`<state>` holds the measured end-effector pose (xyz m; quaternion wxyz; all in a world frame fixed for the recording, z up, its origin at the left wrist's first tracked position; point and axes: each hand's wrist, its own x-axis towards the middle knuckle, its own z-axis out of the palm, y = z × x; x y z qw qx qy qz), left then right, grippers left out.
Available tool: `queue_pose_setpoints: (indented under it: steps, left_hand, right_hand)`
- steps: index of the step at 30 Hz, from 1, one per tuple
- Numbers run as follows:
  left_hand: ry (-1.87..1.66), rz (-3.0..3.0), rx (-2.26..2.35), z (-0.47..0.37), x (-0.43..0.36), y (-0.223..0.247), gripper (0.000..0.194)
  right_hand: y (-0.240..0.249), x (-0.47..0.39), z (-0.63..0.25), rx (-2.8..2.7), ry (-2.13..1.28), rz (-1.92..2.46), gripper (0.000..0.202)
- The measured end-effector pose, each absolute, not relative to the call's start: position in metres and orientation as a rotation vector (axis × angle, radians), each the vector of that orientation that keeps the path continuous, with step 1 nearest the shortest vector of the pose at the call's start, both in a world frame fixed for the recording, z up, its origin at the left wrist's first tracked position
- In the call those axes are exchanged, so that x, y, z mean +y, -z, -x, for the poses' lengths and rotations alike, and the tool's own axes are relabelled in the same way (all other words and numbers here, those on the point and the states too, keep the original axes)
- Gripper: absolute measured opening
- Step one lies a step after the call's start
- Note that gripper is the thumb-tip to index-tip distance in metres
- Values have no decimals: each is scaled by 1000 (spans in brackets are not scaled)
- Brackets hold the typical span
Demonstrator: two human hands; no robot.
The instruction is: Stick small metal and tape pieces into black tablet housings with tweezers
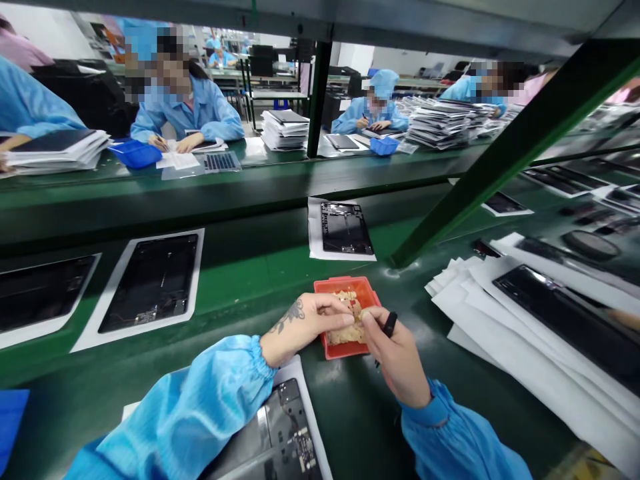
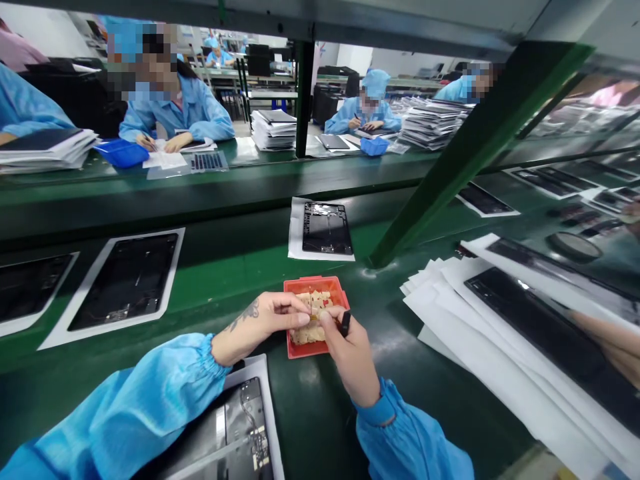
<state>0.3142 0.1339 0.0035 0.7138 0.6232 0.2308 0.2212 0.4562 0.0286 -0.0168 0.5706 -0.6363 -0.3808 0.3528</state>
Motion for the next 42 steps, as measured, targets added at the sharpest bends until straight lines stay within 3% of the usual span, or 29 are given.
queue_pose_setpoints:
  steps: [8,25,32,37,42]
  left_hand:
    - [-649,-1497,614,-313,131,-6,14]
    - [-828,-1831,591,-309,120,-5,15]
    - [-745,-1866,600,-307,121,-9,17]
    - [-611,-1622,637,-305,121,-9,13]
    - [-570,-1287,697,-294,126,-4,10]
  right_hand:
    - [9,26,-457,-1284,-262,1620,10]
    - [17,21,-455,-1559,-74,1571,20]
    - [16,23,-460,-1580,-202,1569,16]
    - [12,24,-460,-1599,-305,1576,13]
    - [14,26,-466,-1560,-169,1764,14]
